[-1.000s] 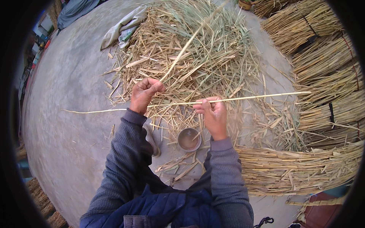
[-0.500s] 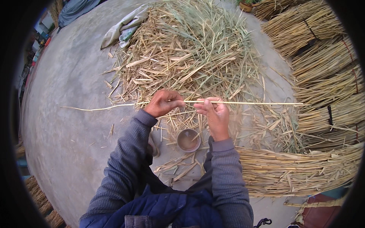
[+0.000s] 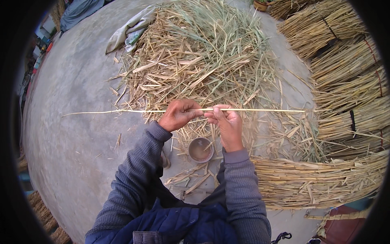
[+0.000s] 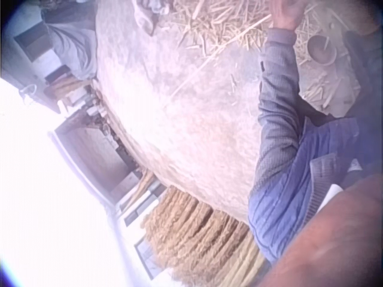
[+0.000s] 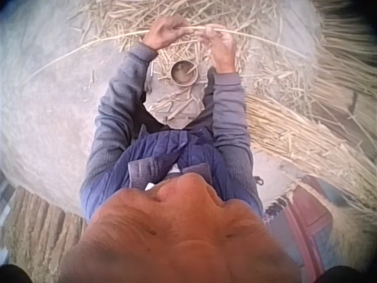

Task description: The person selects a bundle of dried stalks, removes the binding, and repeatedly strips the outer layers from individual stalks by hand. The stripped material accumulates on the floor while the person continues to process additional stalks one at a time.

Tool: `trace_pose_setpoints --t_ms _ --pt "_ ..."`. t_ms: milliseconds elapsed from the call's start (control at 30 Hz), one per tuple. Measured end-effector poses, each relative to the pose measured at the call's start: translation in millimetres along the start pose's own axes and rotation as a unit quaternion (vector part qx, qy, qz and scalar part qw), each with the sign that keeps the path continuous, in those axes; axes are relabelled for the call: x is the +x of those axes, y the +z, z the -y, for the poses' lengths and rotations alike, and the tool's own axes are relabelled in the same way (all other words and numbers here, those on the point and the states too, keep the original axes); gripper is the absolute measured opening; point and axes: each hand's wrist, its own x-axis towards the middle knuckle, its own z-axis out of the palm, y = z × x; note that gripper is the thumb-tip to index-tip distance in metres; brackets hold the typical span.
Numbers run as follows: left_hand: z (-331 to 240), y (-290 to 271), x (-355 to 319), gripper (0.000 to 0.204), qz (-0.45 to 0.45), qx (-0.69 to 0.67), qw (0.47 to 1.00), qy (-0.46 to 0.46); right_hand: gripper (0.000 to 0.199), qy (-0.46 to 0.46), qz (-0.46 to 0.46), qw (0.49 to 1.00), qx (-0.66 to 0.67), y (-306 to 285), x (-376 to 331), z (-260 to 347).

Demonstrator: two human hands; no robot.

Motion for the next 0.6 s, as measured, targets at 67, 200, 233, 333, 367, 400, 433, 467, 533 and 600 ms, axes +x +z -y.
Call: trace_pose_setpoints --t_ms 67,200,233,333,367,400,433,467,533,600 --pt "2 0 1 0.02 -0.005 -0.039 0.999 -0.024 0.024 0.012 -0.004 1.0 -0.014 0 0 2" --pt "10 -3 1 0.013 0.003 -0.175 0.978 -0.118 0.023 0.023 0.007 1.0 -0.016 2 0 2" --pt "12 -2 0 0.013 0.003 -0.193 0.974 -0.121 0.023 0.023 0.009 1.0 -0.01 2 -1 1" --pt "13 1 -2 0.012 0.005 -0.222 0.963 -0.15 0.022 0.026 0.018 0.999 0.001 2 0 -1" --pt "13 1 -2 0.013 -0.002 -0.225 0.961 -0.162 0.022 0.024 0.02 0.999 0.008 1 0 -3" --pt "14 -1 -2 0.013 -0.013 -0.243 0.956 -0.165 0.021 0.035 0.02 0.999 0.009 1 0 -4" --pt "15 -3 -2 0.014 -0.032 -0.258 0.951 -0.167 0.021 0.042 0.018 0.999 0.015 0 -1 -6" --pt "16 -4 -2 0.015 -0.041 -0.282 0.945 -0.163 0.02 0.051 0.017 0.998 0.024 0 -1 -7" --pt "23 -23 3 0.017 -0.125 -0.331 0.925 -0.14 0.019 0.038 -0.01 0.999 0.0 -4 -2 -7" --pt "31 -44 5 0.014 -0.194 -0.234 0.943 -0.137 0.018 0.029 -0.025 0.999 -0.011 -8 -1 -6"
